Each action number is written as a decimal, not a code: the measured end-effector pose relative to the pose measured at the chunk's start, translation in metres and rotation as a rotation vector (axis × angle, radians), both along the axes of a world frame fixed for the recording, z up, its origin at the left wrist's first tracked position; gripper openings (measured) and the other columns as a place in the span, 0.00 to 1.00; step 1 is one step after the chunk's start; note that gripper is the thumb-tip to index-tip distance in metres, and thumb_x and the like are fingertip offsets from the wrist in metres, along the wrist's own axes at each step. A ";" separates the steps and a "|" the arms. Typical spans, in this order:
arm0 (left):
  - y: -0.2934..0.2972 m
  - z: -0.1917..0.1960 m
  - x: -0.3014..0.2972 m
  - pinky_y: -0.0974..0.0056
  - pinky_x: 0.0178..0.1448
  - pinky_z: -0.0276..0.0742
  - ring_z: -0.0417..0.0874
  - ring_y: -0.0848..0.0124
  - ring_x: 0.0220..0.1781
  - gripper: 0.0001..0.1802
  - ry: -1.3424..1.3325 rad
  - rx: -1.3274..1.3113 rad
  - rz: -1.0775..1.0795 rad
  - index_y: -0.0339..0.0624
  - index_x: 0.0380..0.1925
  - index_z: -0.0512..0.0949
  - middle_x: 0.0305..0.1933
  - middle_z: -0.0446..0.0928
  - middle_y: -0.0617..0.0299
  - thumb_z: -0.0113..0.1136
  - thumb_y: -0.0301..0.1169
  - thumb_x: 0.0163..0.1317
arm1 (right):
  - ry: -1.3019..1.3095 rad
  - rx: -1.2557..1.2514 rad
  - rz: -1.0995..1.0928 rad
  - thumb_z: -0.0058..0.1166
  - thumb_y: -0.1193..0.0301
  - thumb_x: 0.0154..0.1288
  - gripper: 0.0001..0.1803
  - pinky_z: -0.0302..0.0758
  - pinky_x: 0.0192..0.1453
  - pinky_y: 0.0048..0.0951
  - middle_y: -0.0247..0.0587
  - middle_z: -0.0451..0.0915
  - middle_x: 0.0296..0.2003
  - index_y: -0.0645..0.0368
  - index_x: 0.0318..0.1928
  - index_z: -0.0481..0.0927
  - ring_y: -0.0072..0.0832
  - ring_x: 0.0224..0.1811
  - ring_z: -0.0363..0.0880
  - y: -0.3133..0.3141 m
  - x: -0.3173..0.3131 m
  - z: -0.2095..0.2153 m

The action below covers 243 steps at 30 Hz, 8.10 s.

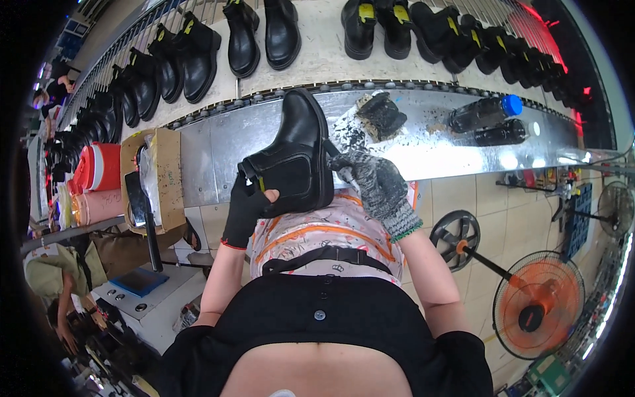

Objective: Cleaning and applying treatment to the edges of black boots on a production line.

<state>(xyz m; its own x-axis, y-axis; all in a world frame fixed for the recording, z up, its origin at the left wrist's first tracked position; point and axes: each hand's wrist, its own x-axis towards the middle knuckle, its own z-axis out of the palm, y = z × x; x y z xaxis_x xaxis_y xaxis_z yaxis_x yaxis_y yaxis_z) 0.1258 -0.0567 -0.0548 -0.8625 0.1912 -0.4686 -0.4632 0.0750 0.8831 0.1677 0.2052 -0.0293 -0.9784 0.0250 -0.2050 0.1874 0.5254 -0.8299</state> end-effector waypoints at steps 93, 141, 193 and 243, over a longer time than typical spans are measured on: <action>0.223 -0.052 -0.300 0.58 0.56 0.71 0.75 0.48 0.53 0.47 0.752 -0.455 -0.058 0.55 0.69 0.49 0.56 0.71 0.42 0.62 0.33 0.49 | 0.160 -0.232 -0.558 0.53 0.70 0.59 0.21 0.73 0.37 0.29 0.35 0.72 0.32 0.61 0.52 0.67 0.26 0.31 0.73 0.032 0.046 -0.159; 0.002 -0.024 -0.136 0.61 0.62 0.69 0.72 0.62 0.59 0.39 0.394 0.197 0.072 0.35 0.64 0.57 0.61 0.68 0.46 0.37 0.57 0.67 | 0.194 0.686 -0.096 0.48 0.66 0.62 0.35 0.61 0.68 0.41 0.54 0.53 0.68 0.64 0.67 0.54 0.53 0.66 0.58 0.035 0.065 -0.109; 0.037 0.055 -0.141 0.61 0.59 0.57 0.71 0.69 0.30 0.50 0.848 0.690 -0.658 0.43 0.08 0.74 0.15 0.74 0.64 0.31 0.83 0.39 | -0.067 -0.818 -0.367 0.53 0.73 0.61 0.23 0.78 0.27 0.22 0.47 0.79 0.43 0.62 0.57 0.69 0.24 0.31 0.81 0.029 0.019 0.034; -0.008 0.000 -0.184 0.61 0.60 0.52 0.64 0.68 0.38 0.50 0.684 1.022 -0.316 0.44 0.12 0.71 0.17 0.68 0.63 0.16 0.79 0.48 | 0.448 -0.018 0.399 0.34 0.46 0.65 0.31 0.74 0.52 0.36 0.42 0.81 0.42 0.57 0.41 0.82 0.40 0.45 0.79 -0.023 -0.060 0.018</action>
